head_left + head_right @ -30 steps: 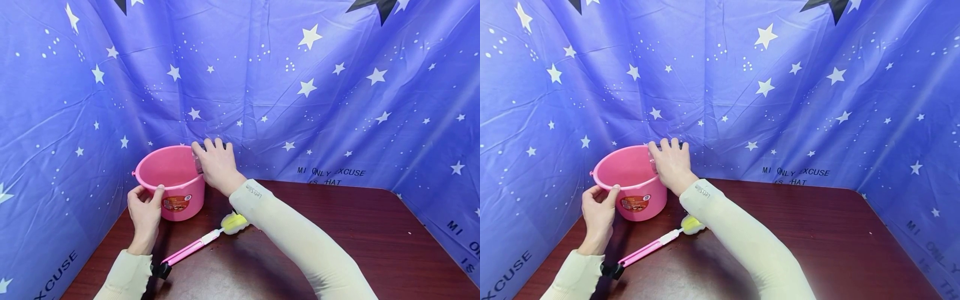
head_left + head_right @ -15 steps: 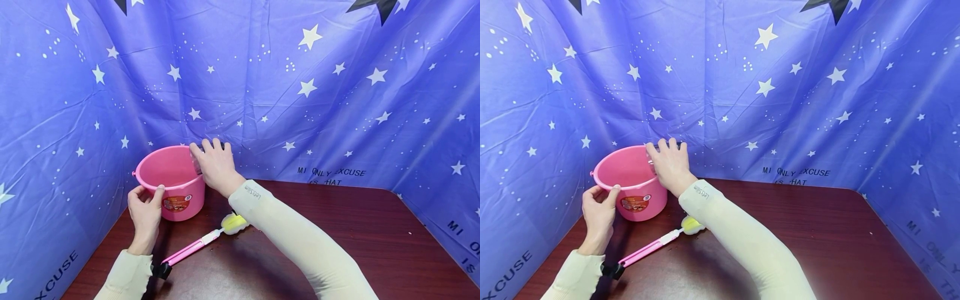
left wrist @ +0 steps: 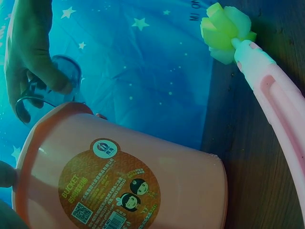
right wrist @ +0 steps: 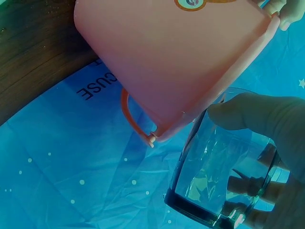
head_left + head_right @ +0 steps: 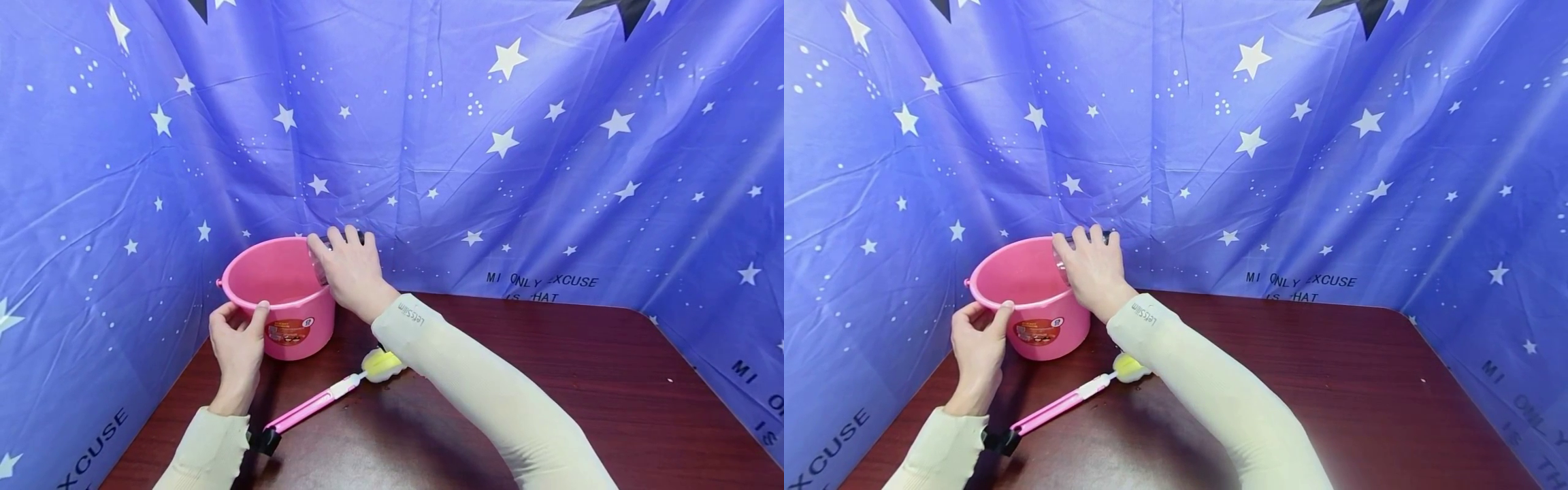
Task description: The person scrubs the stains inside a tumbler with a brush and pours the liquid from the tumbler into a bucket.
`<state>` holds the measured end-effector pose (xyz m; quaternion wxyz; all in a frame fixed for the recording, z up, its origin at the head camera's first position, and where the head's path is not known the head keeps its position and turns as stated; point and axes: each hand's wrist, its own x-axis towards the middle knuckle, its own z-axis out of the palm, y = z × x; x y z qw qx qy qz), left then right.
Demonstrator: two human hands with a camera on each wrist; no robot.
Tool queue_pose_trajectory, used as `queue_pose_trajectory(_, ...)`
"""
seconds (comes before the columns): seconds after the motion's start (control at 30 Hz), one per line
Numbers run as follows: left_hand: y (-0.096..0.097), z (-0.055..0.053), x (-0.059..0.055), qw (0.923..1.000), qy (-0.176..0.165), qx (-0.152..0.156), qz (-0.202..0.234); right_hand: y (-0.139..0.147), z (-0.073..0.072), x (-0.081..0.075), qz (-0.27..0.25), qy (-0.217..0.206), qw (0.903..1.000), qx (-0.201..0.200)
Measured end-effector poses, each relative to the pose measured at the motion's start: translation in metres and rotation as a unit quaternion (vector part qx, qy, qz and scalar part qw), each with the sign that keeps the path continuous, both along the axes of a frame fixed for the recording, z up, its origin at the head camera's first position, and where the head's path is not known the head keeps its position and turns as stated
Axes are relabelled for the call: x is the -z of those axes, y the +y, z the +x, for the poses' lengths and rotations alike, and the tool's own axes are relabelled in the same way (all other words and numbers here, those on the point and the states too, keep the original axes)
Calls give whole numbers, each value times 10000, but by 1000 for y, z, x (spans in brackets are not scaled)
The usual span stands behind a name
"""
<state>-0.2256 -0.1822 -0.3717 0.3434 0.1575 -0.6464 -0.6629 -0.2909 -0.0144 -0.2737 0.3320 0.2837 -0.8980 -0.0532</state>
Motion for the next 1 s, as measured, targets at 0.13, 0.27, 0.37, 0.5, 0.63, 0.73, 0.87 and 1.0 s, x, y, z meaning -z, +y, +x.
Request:
queue_pose_trajectory(0.13,1,0,-1,10000,-52,-31,-45,1,0,1,-54,13,10000,-17)
queue_pose_trajectory(0.27,2,0,-1,10000,-65,-3,-38,3,0,2,-73,-39,10000,17)
queue_pose_trajectory(0.37,2,0,0,10000,-32,26,-9,5,-1,3,-84,-86,9999,44)
queue_pose_trajectory(0.5,1,-1,1,10000,-42,5,-27,6,-2,4,-143,-175,9997,50)
queue_pose_trajectory(0.63,0,-1,1,10000,-67,-9,-55,6,-3,4,-174,-270,9994,90)
queue_pose_trajectory(0.73,0,0,1,9999,-89,-20,-87,7,-3,4,-183,-318,9992,137)
queue_pose_trajectory(0.87,1,0,0,9999,-80,-44,-98,8,-3,3,-254,-443,9985,188)
queue_pose_trajectory(1.0,0,-1,1,9999,5,-48,-88,9,-4,3,-377,-535,9977,166)
